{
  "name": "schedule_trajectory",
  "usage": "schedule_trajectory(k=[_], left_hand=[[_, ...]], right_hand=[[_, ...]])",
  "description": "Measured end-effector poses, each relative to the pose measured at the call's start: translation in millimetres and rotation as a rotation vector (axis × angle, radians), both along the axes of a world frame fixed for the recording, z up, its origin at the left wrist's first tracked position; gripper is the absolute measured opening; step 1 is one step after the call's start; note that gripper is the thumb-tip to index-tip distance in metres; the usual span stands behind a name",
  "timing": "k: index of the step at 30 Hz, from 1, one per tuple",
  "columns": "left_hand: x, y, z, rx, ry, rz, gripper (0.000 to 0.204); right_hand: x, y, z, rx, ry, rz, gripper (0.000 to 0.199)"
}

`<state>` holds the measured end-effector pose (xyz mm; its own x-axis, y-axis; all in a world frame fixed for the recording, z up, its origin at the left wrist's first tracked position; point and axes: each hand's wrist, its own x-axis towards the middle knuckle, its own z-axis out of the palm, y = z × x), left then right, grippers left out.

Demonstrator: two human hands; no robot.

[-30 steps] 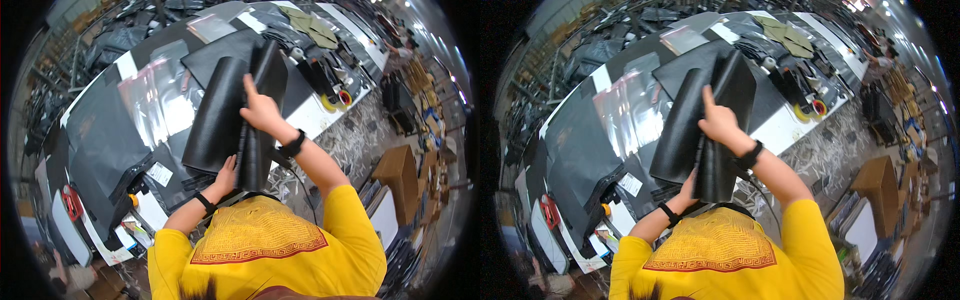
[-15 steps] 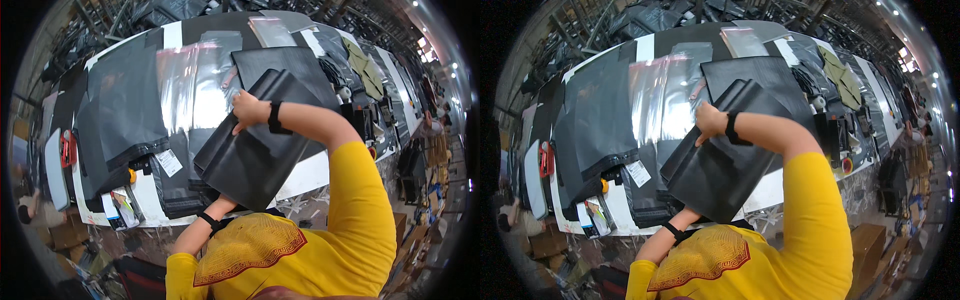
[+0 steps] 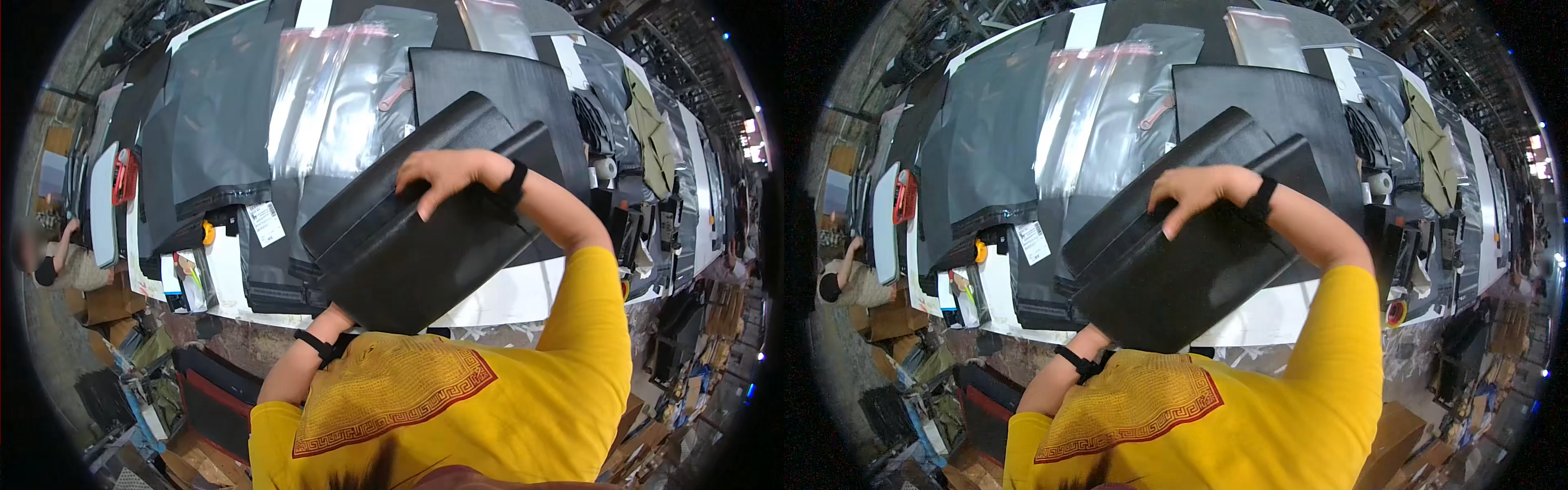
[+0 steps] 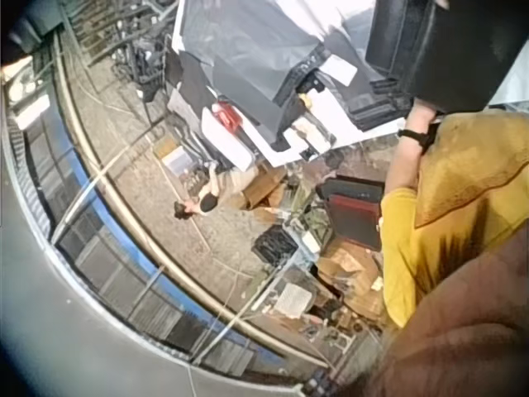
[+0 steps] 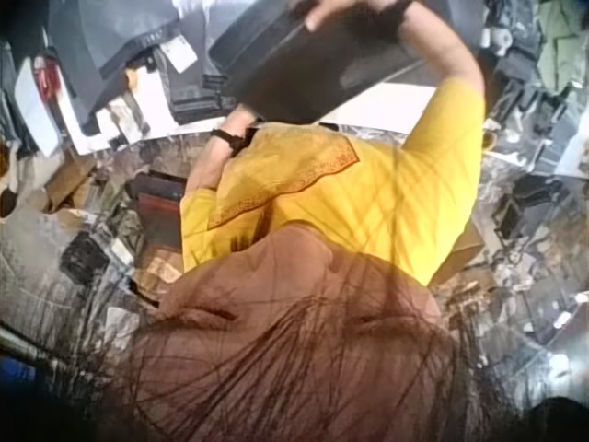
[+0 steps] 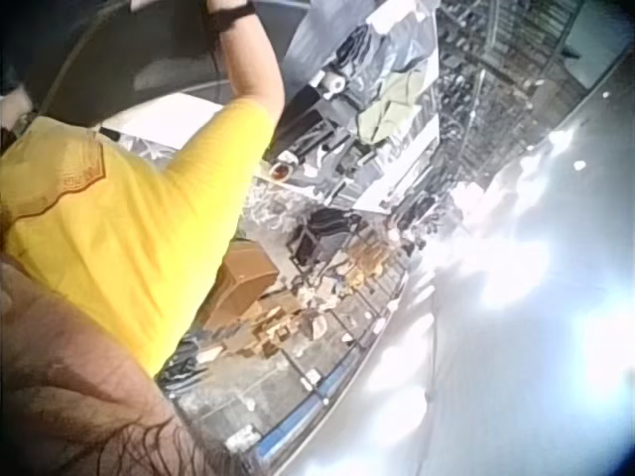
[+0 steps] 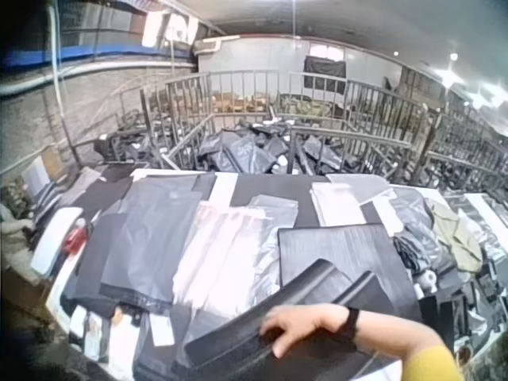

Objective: Folding floor mats and placing them into shipping bags at a packing station.

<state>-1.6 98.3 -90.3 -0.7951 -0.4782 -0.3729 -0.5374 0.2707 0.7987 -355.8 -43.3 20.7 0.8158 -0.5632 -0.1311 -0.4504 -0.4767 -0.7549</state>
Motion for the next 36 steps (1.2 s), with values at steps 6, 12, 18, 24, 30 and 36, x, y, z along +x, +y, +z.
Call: schedule_trajectory(k=[6, 12, 18, 24, 30, 36], left_hand=[[-4, 3, 9, -0.052, -0.002, -0.003, 0.041], [-14, -1, 31, 0.077, 0.054, 0.069, 0.040], [-8, 1, 18, -0.079, 0.052, 0.017, 0.038], [6, 0, -4, 0.080, 0.106, -0.099, 0.046], [7, 1, -13, -0.335, 0.089, -0.082, 0.043], [0, -24, 32, -0.005, 0.075, 0.004, 0.041]], right_hand=[[9, 50, 33, -0.285, 0.498, 0.085, 0.061], [21, 39, 7, -0.339, 0.373, -0.240, 0.073], [26, 40, 5, -0.213, 0.640, -0.210, 0.063], [64, -5, 33, -0.418, 0.320, -0.174, 0.054], [53, -49, -34, -0.331, 0.360, -0.249, 0.086], [42, -51, -21, -0.138, 0.554, -0.203, 0.084]])
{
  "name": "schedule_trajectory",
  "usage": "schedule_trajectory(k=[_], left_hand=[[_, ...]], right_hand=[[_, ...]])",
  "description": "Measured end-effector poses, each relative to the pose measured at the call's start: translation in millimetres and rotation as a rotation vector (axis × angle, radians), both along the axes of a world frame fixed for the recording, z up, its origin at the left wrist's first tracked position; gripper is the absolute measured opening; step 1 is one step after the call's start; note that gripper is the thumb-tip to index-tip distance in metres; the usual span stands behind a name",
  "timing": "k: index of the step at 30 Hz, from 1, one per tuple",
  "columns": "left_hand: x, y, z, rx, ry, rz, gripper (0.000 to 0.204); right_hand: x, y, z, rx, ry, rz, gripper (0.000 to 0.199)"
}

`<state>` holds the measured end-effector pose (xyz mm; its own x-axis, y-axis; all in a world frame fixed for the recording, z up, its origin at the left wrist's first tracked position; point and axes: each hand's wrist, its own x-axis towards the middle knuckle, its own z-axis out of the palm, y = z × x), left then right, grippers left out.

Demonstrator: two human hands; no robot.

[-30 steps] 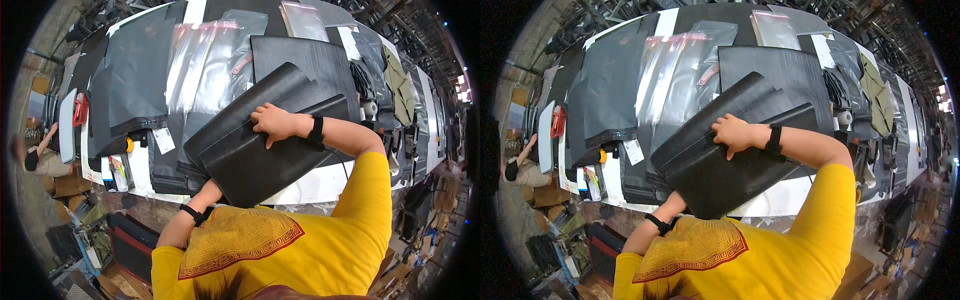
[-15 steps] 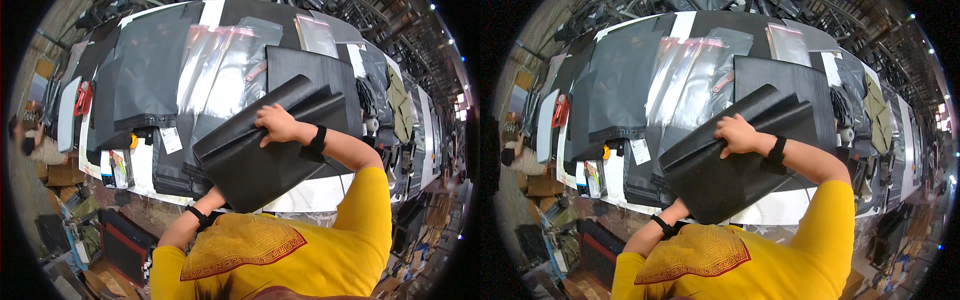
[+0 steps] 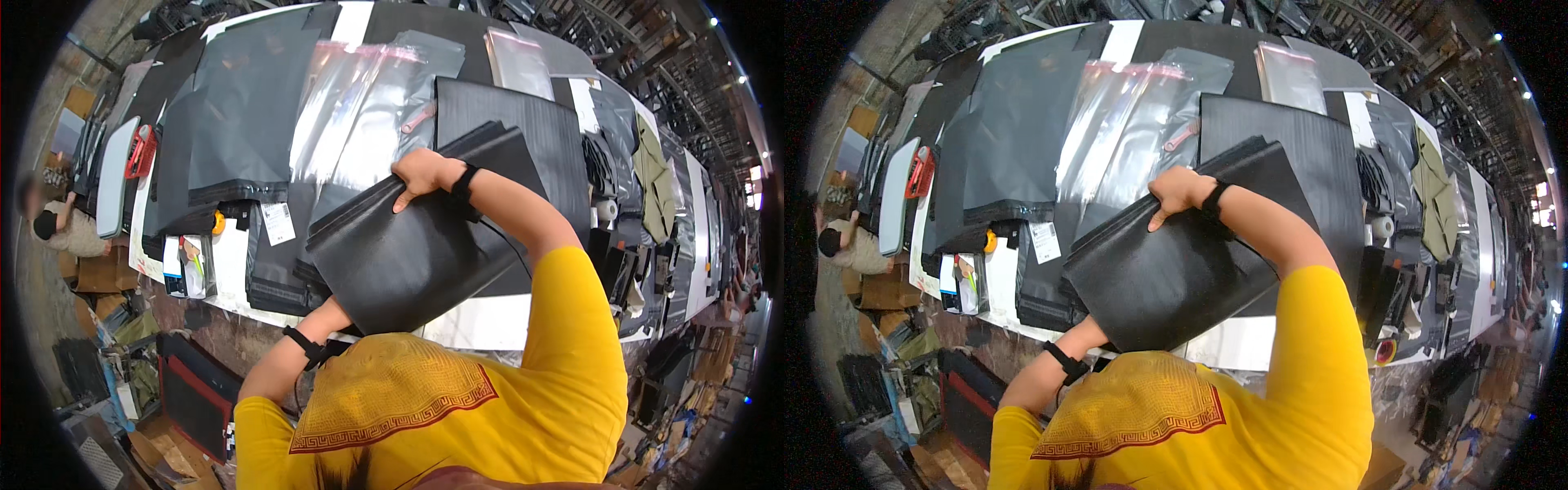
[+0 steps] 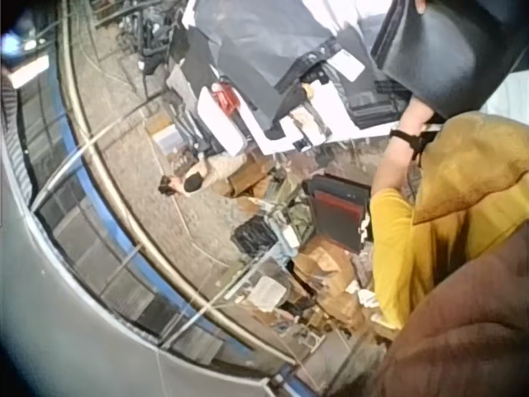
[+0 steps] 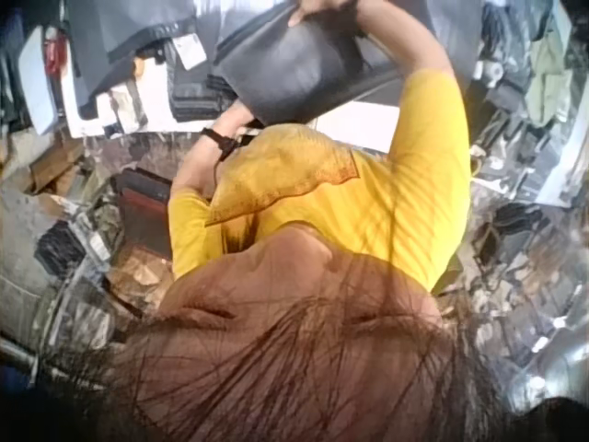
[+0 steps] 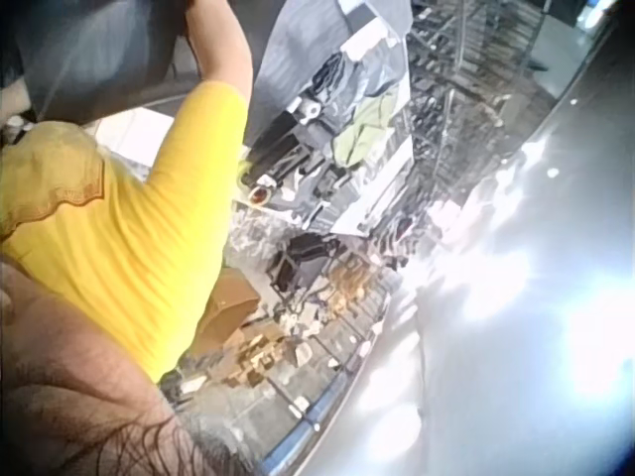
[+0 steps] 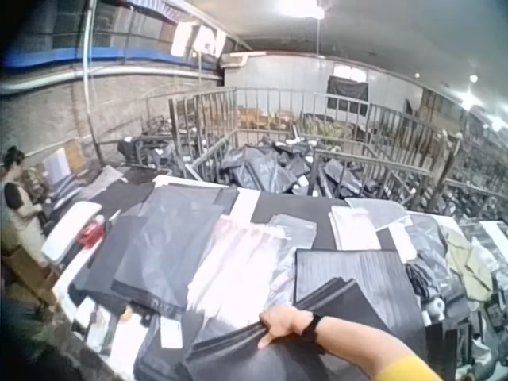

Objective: Folding floor mats and placing them into shipping bags at a packing station.

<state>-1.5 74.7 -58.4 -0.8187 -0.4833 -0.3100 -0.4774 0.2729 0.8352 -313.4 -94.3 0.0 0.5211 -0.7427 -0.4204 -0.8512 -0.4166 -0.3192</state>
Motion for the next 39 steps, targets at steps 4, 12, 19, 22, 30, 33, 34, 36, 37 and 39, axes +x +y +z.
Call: schedule_trajectory(k=[4, 12, 19, 22, 30, 33, 34, 36, 37, 39], left_hand=[[-13, -74, 67, -0.108, -0.050, -0.021, 0.037], [-82, -149, 96, -0.958, 0.033, 0.187, 0.041], [-187, -105, 27, -1.056, 0.124, -0.413, 0.061], [-200, -112, 10, -1.177, 0.203, -0.404, 0.063], [-180, -68, 75, -1.051, 0.136, -0.439, 0.047], [-147, -26, 159, -0.787, 0.046, -0.617, 0.039], [-139, -18, 178, -0.701, 0.040, -0.682, 0.037], [-126, -4, 192, -0.544, 0.143, -0.822, 0.028], [-123, 8, 192, -0.514, 0.133, -0.914, 0.025], [-116, 25, 185, -0.490, 0.108, -0.991, 0.023]], right_hand=[[-59, 8, 60, -0.207, -0.057, -0.181, 0.077], [-205, 9, 1, -0.134, -0.051, -0.834, 0.081], [-234, -14, -37, -0.001, -0.224, -0.901, 0.085], [-245, -18, -41, 0.195, -0.297, -0.951, 0.093], [-173, 52, -4, -0.010, -0.150, -0.905, 0.085], [-131, 123, 38, 0.124, -0.254, -0.959, 0.078], [-113, 150, 57, 0.170, -0.294, -1.021, 0.074], [-80, 203, 71, 0.255, -0.369, -1.126, 0.072], [-70, 230, 64, 0.228, -0.282, -1.131, 0.072], [-30, 272, 68, 0.223, -0.230, -1.121, 0.078]])
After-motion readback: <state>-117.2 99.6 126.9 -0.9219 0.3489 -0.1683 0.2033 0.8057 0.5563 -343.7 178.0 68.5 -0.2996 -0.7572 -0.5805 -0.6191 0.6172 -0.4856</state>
